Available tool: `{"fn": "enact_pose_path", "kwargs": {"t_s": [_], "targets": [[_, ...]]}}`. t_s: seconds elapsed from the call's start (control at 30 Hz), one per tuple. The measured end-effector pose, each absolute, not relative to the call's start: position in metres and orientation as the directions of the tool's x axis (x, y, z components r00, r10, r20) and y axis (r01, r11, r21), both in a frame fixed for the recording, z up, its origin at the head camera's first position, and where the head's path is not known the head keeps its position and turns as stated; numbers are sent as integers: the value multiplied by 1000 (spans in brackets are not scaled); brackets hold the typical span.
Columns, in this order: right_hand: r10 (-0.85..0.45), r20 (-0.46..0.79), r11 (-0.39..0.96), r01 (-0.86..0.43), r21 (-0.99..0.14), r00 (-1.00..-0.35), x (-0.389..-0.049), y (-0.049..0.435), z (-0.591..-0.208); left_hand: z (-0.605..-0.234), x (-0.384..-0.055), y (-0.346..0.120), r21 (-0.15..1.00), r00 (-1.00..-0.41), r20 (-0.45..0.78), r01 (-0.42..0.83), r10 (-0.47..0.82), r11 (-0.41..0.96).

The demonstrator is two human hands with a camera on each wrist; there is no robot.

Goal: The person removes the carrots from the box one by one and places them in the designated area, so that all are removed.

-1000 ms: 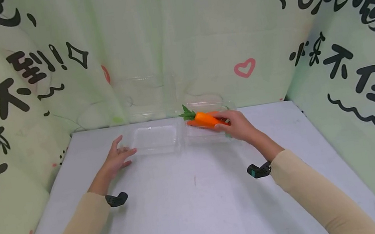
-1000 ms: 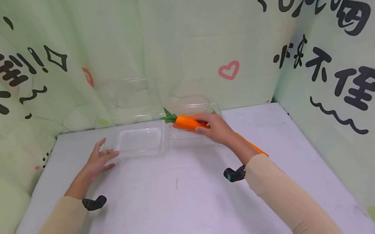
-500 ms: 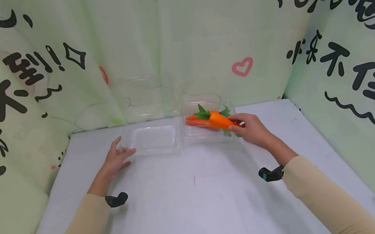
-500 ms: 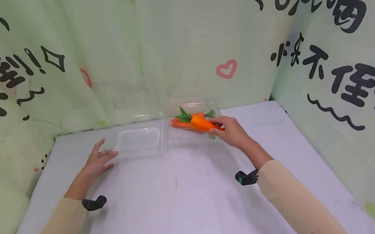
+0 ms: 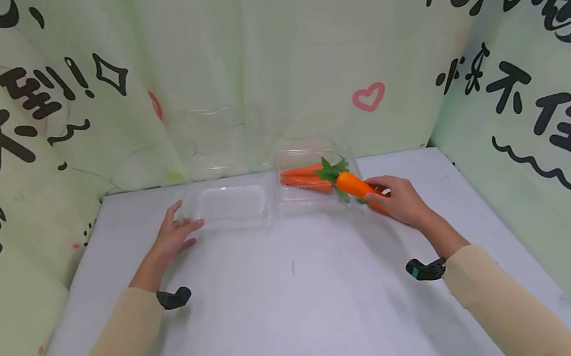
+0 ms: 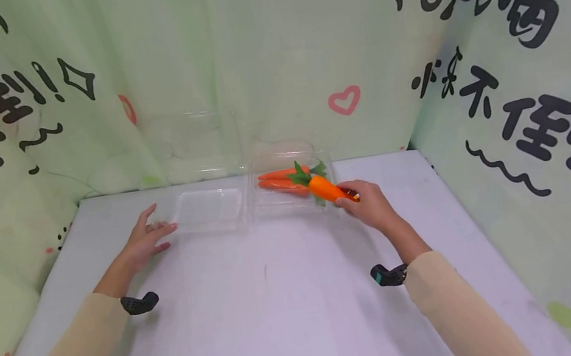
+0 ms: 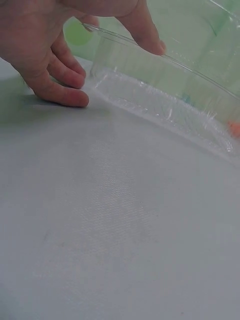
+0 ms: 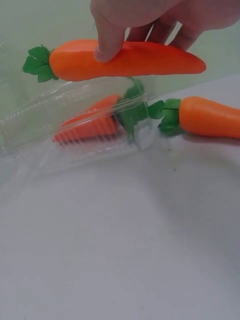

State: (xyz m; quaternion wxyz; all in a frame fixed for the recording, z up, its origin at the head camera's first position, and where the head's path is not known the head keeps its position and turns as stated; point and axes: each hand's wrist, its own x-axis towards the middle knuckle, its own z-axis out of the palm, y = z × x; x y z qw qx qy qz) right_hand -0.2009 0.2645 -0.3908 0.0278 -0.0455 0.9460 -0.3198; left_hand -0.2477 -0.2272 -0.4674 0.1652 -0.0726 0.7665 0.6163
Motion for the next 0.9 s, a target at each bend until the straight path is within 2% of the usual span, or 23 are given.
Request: {"fn": "enact_pose_path", "kwargs": {"t_s": [0.2, 0.57, 0.9], "targets": [[-69, -37, 799, -34, -600, -997, -196, 274, -399, -459, -246, -229, 922, -937, -336, -306, 98, 237], [-26, -8, 814, -17, -581, -1000, -184, 291, -404, -469, -245, -226, 926, -932, -339, -306, 133, 220], [24, -8, 807, 24, -590, -1000, -186, 315, -404, -460, -250, -224, 911, -935, -335, -290, 119, 294]]}}
